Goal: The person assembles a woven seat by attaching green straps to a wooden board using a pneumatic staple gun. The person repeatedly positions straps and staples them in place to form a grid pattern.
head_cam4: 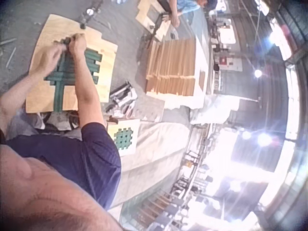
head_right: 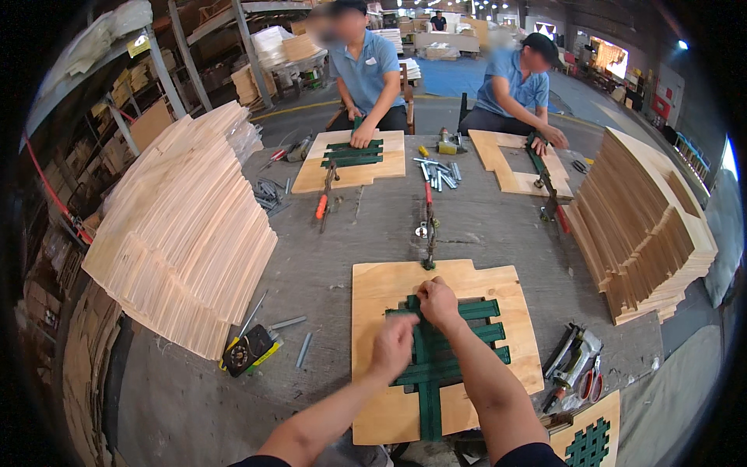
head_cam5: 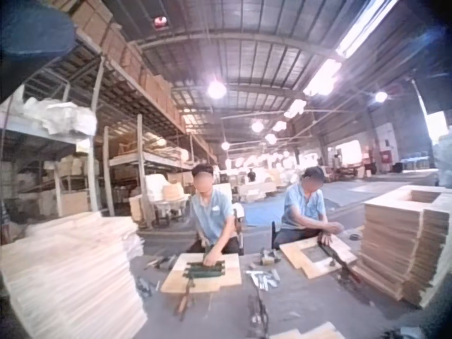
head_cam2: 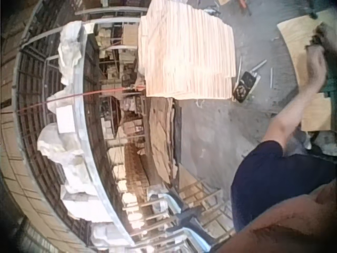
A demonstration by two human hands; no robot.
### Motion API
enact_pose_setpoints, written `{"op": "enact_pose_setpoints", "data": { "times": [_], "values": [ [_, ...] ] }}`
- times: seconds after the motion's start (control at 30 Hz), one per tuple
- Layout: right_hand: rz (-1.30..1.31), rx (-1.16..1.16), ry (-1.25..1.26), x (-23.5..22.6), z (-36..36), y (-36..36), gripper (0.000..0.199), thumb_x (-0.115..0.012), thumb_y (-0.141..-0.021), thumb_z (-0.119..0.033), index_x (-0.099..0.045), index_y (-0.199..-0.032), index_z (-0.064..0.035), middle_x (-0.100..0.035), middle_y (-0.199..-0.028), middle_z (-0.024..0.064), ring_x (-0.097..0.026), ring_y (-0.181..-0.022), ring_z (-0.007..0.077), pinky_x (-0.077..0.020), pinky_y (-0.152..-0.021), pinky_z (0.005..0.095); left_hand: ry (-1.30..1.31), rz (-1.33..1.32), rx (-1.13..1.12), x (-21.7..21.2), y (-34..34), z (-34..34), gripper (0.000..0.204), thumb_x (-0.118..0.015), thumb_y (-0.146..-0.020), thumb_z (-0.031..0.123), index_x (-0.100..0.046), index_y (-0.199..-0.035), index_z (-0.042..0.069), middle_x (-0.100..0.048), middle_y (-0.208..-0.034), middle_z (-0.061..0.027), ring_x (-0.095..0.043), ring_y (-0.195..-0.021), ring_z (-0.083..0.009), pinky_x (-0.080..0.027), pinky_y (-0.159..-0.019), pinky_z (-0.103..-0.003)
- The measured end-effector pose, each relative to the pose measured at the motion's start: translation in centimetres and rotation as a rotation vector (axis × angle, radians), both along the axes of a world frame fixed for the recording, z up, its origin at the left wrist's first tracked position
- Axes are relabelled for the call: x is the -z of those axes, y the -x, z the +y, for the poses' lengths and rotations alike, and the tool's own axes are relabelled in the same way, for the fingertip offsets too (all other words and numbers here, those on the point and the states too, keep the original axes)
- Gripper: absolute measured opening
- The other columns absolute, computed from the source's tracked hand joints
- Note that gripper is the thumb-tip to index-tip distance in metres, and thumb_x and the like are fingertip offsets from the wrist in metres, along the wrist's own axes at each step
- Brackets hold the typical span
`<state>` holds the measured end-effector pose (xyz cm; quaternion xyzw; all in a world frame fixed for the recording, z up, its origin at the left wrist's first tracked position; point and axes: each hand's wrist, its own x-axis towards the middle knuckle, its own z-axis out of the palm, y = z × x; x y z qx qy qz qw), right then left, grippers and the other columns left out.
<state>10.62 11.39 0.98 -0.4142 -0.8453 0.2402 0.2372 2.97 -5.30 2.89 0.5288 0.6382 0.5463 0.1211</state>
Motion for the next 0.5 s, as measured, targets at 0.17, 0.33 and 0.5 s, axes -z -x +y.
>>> {"op": "enact_pose_setpoints", "data": {
  "times": [0.17,0.33,0.5],
  "values": [
    [-0.02,0.017,0.019,-0.4,-0.5,1.9,0.014,-0.068,-0.09,-0.02,-0.072,-0.094,-0.0073,-0.067,-0.101,0.0162,-0.066,-0.091,0.038,-0.0541,-0.081,0.0474,0.21,-0.163,0.399,-0.5,-6.7,-10.5,0.027,-0.064,-0.094,0.003,-0.069,-0.121,0.005,-0.06,-0.132,-0.0168,-0.064,-0.117,-0.0327,-0.053,-0.099,-0.04],
    [0.002,0.055,0.029,-0.5,-0.8,1.8,0.015,-0.07,-0.089,-0.022,-0.073,-0.094,-0.007,-0.067,-0.098,0.0166,-0.067,-0.092,0.0376,-0.0542,-0.081,0.0472,0.069,0.046,0.078,-0.5,-2.0,-4.7,0.03,-0.064,-0.093,0.005,-0.067,-0.123,0.001,-0.064,-0.129,-0.0187,-0.061,-0.121,-0.0358,-0.051,-0.103,-0.043],
    [-0.012,0.046,0.019,-0.7,-0.5,2.8,0.016,-0.071,-0.089,-0.022,-0.074,-0.094,-0.0073,-0.068,-0.097,0.016,-0.068,-0.092,0.0372,-0.0543,-0.081,0.0467,0.3,0.581,-0.042,1.0,3.0,2.0,0.047,-0.059,-0.099,0.025,-0.055,-0.142,0.004,-0.05,-0.151,-0.0146,-0.038,-0.143,-0.0423,-0.026,-0.119,-0.058]
  ]
}}
